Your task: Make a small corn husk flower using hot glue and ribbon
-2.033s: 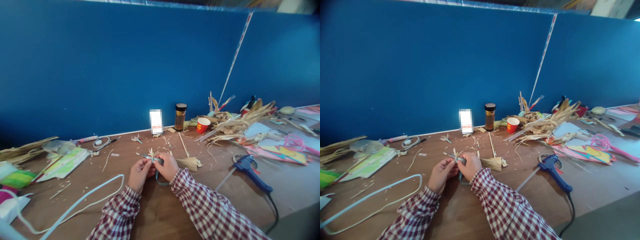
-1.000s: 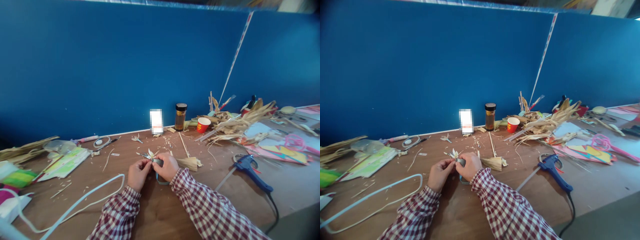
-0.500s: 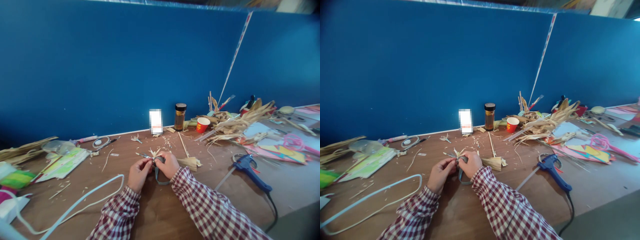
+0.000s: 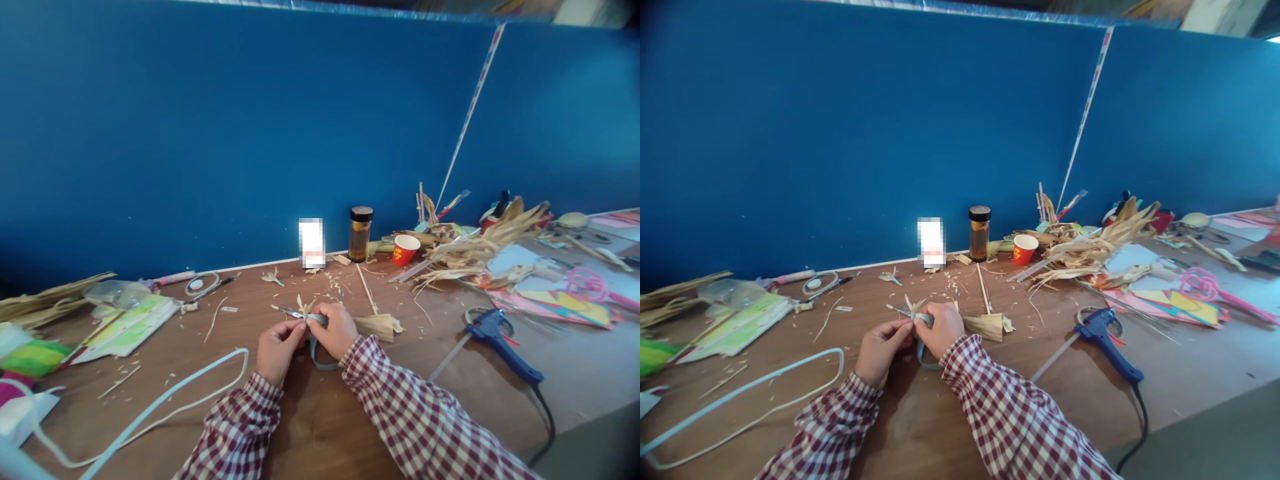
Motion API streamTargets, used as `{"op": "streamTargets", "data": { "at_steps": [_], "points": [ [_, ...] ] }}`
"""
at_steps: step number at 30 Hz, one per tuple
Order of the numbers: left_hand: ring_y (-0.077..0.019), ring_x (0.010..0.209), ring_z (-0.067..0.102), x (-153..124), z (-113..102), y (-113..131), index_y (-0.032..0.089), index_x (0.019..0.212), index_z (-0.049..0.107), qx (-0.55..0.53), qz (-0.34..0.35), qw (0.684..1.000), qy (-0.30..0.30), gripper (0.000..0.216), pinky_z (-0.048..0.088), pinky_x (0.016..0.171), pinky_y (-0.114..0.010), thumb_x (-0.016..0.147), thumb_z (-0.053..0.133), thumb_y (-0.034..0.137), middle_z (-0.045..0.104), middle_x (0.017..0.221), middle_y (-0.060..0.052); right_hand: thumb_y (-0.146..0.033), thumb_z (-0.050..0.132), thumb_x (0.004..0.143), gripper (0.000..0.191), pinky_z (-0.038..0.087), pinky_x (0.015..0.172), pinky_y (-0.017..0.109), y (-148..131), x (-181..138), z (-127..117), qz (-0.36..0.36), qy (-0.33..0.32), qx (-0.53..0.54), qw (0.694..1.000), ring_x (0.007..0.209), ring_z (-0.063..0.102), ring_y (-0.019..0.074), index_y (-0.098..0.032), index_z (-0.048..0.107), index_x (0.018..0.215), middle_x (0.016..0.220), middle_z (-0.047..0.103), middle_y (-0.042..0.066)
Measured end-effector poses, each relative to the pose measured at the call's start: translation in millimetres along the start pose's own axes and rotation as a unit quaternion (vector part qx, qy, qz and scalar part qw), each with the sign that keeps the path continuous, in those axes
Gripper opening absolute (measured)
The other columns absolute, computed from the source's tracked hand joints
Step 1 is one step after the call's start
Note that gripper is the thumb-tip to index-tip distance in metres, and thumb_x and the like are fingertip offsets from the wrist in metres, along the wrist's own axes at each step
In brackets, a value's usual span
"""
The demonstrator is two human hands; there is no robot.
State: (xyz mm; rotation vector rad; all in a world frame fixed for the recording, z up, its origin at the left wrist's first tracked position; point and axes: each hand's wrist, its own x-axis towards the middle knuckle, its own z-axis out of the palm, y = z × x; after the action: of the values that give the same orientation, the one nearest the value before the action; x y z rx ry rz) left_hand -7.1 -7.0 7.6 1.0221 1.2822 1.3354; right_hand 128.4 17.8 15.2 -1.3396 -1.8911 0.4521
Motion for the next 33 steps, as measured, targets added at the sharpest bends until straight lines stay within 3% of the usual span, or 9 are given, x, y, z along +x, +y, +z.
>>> {"op": "streamTargets", "data": {
  "at_steps": [11,18,26,33],
  "points": [
    [-0.009,0.052,0.056,0.3,-0.5,5.2,0.012,0.072,0.07,-0.07,-0.087,0.993,-0.02,0.031,0.047,0.055,-0.021,0.051,0.077,0.034,0.068,0.064,-0.004,-0.025,0.055,0.076,0.009,0.039,0.071,0.026,-1.3,-0.5,1.2,-0.009,-0.005,0.019,1.0,0.079,0.052,0.0164,-0.018,0.061,0.074,0.072,0.061,0.002],
    [-0.0092,0.052,0.055,2.1,-2.1,1.7,0.012,0.071,0.069,-0.044,-0.061,0.997,-0.021,0.031,0.046,0.054,-0.021,0.054,0.075,0.036,0.067,0.063,-0.004,-0.023,0.055,0.076,0.008,0.038,0.071,0.026,-2.0,-0.6,1.6,-0.019,-0.003,0.014,1.0,0.079,0.052,0.0164,-0.018,0.061,0.075,0.074,0.062,0.002],
    [-0.011,0.048,0.051,7.1,-5.6,-7.1,0.011,0.074,0.069,0.053,0.017,0.998,-0.003,0.033,0.039,0.048,-0.02,0.059,0.07,0.041,0.062,0.053,-0.001,-0.021,0.053,0.078,0.009,0.038,0.072,0.026,-4.1,-1.5,1.4,-0.033,-0.014,0.016,0.999,0.078,0.053,0.0161,-0.018,0.062,0.078,0.076,0.063,0.002],
    [-0.0095,0.052,0.052,5.1,-2.7,-1.8,0.012,0.075,0.067,-0.015,-0.019,1.0,-0.019,0.032,0.042,0.052,-0.02,0.058,0.071,0.039,0.063,0.061,0.0,-0.025,0.05,0.081,0.014,0.039,0.07,0.025,-2.9,1.0,-2.8,-0.01,-0.009,0.035,0.999,0.076,0.055,0.0155,-0.018,0.061,0.078,0.074,0.064,0.002]
  ]
}}
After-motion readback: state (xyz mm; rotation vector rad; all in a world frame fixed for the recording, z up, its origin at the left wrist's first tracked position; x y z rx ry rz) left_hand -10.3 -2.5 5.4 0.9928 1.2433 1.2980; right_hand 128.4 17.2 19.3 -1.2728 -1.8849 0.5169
